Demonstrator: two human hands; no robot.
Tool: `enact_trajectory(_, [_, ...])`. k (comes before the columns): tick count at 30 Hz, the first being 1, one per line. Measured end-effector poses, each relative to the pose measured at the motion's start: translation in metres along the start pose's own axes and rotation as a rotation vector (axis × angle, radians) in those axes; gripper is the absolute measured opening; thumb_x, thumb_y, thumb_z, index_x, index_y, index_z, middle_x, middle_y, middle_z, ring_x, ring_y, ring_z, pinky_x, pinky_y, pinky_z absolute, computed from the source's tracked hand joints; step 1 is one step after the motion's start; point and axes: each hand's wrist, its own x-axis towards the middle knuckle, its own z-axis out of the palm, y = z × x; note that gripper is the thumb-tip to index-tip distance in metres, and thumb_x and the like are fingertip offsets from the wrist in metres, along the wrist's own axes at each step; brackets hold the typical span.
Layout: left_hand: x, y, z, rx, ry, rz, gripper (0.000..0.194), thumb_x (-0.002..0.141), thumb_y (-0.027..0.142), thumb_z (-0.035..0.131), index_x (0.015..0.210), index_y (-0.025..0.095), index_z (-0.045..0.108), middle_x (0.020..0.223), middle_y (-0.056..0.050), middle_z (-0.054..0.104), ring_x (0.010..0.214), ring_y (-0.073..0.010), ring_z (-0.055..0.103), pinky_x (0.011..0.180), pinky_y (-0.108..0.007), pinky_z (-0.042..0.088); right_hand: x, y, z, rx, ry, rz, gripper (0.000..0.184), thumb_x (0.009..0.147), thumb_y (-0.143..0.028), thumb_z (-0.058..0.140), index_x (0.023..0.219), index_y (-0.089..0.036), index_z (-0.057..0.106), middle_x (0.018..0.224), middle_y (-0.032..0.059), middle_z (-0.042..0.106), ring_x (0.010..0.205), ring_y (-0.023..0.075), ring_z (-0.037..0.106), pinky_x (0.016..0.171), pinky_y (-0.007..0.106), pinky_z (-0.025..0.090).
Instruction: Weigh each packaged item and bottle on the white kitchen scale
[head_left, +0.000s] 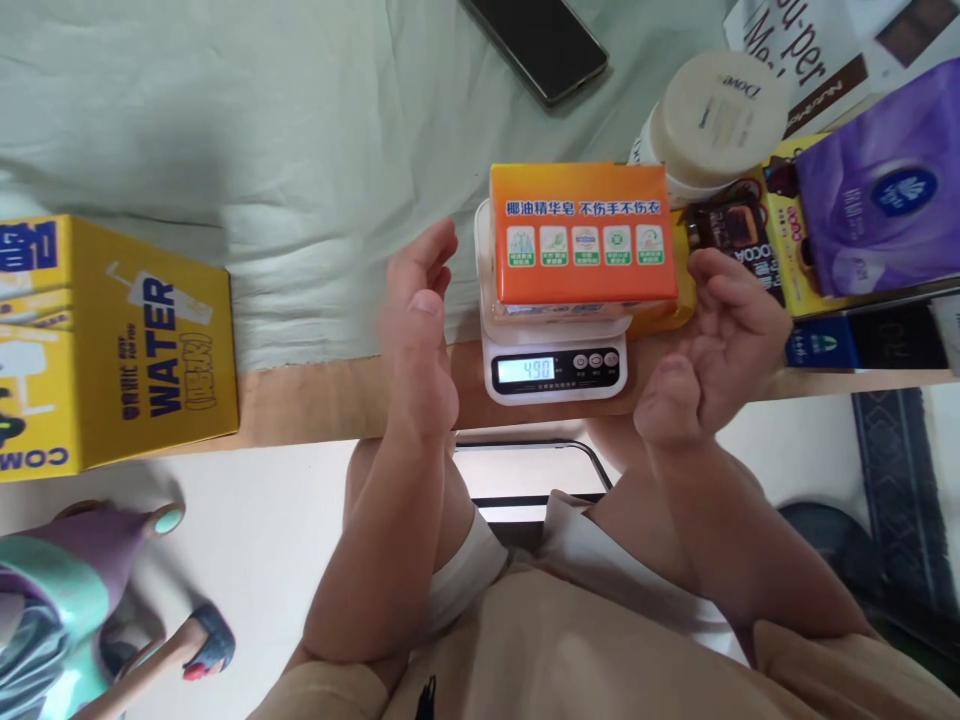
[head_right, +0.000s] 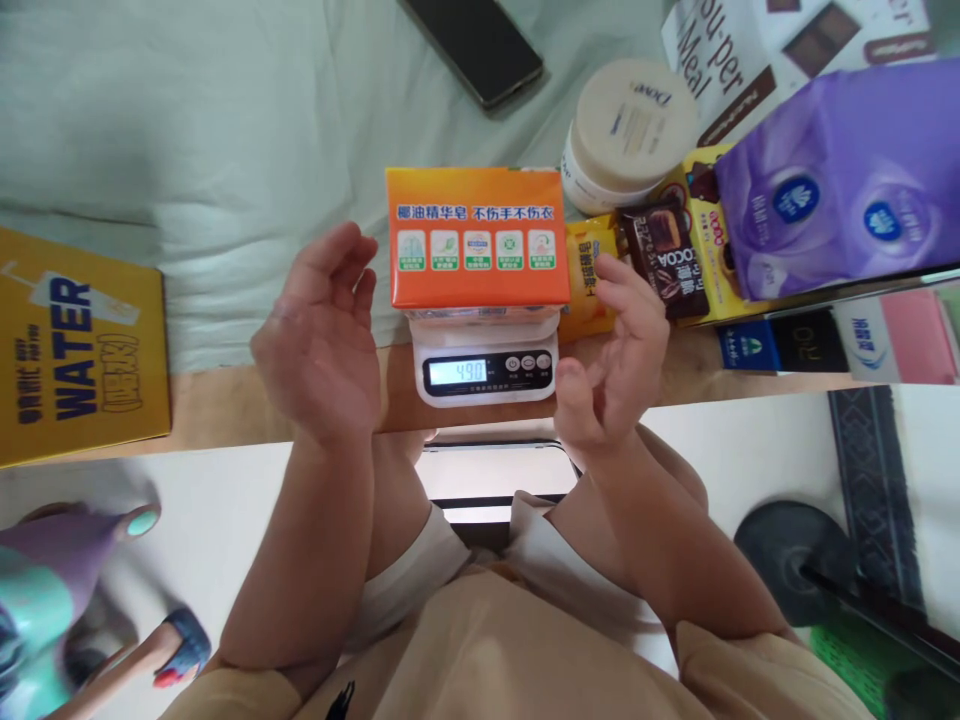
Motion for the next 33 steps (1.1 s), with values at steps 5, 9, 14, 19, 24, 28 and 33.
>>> enact_trajectory(5, [-0.001, -0.001, 0.003, -0.057, -0.044, 0.013, 0.051, 0.091, 0.079, 0.064, 0.126, 0.046, 0.079, 0.147, 0.005, 0.071, 0.150, -0.0300, 0.057, 0.131, -0.051, 0.044, -0.001, 0.010, -0.003, 0.013, -0.053, -0.066, 0.056, 0.094, -0.042, 0.059, 0.147, -0.026, 0.059, 0.145, 0.0071, 0.065, 0.140, 0.0267, 0.063, 0.120, 0.057, 0.052])
enact_trajectory(9, [-0.001, -0.013, 0.003, -0.045, -0.172, 0.076, 0.050, 0.097, 0.074, 0.060, 0.140, 0.050, 0.069, 0.155, 0.006, 0.065, 0.156, -0.0298, 0.054, 0.134, -0.052, 0.042, -0.002, 0.010, -0.002, 0.014, -0.078, -0.071, 0.058, 0.093, -0.040, 0.058, 0.149, -0.025, 0.055, 0.148, 0.0088, 0.063, 0.142, 0.0274, 0.061, 0.121, 0.058, 0.052])
enact_trajectory(14, [0.006, -0.016, 0.004, 0.075, -0.347, 0.182, 0.069, 0.097, 0.068, 0.064, 0.160, 0.048, 0.043, 0.173, 0.004, 0.044, 0.168, -0.0328, 0.034, 0.140, -0.056, 0.033, -0.003, 0.000, 0.001, 0.032, -0.056, 0.063, 0.052, 0.095, -0.039, 0.060, 0.145, -0.026, 0.059, 0.147, 0.0117, 0.063, 0.143, 0.0308, 0.060, 0.125, 0.061, 0.048])
enact_trajectory(19, [0.021, -0.010, 0.004, 0.218, -0.420, 0.208, 0.090, 0.091, 0.073, 0.069, 0.165, 0.039, 0.032, 0.178, -0.005, 0.035, 0.170, -0.0353, 0.029, 0.141, -0.057, 0.030, -0.004, -0.001, 0.003, 0.044, -0.055, 0.126, 0.050, 0.098, -0.045, 0.059, 0.146, -0.035, 0.056, 0.148, 0.0053, 0.061, 0.144, 0.0279, 0.060, 0.128, 0.061, 0.047])
enact_trajectory(24, [0.033, -0.012, 0.004, 0.261, -0.466, 0.231, 0.098, 0.087, 0.069, 0.075, 0.166, 0.035, 0.028, 0.177, -0.009, 0.038, 0.167, -0.0358, 0.034, 0.140, -0.056, 0.031, 0.000, -0.001, 0.006, 0.039, -0.068, 0.155, 0.051, 0.097, -0.048, 0.060, 0.146, -0.036, 0.056, 0.147, 0.0054, 0.061, 0.144, 0.0276, 0.060, 0.129, 0.059, 0.047])
enact_trajectory(28, [0.037, -0.016, 0.003, 0.294, -0.482, 0.223, 0.108, 0.085, 0.070, 0.077, 0.168, 0.030, 0.022, 0.177, -0.013, 0.037, 0.166, -0.0348, 0.036, 0.140, -0.055, 0.032, 0.001, 0.000, 0.009, 0.063, -0.056, 0.071, 0.052, 0.097, -0.047, 0.059, 0.148, -0.038, 0.054, 0.145, 0.0043, 0.062, 0.141, 0.0256, 0.061, 0.124, 0.056, 0.052])
enact_trajectory(33, [0.043, -0.018, 0.005, 0.324, -0.469, 0.235, 0.114, 0.081, 0.073, 0.080, 0.168, 0.026, 0.023, 0.174, -0.017, 0.040, 0.165, -0.0361, 0.037, 0.139, -0.056, 0.030, 0.009, 0.003, 0.013, 0.083, -0.023, 0.052, 0.051, 0.098, -0.044, 0.060, 0.147, -0.034, 0.055, 0.144, 0.0072, 0.062, 0.140, 0.0256, 0.062, 0.124, 0.054, 0.053])
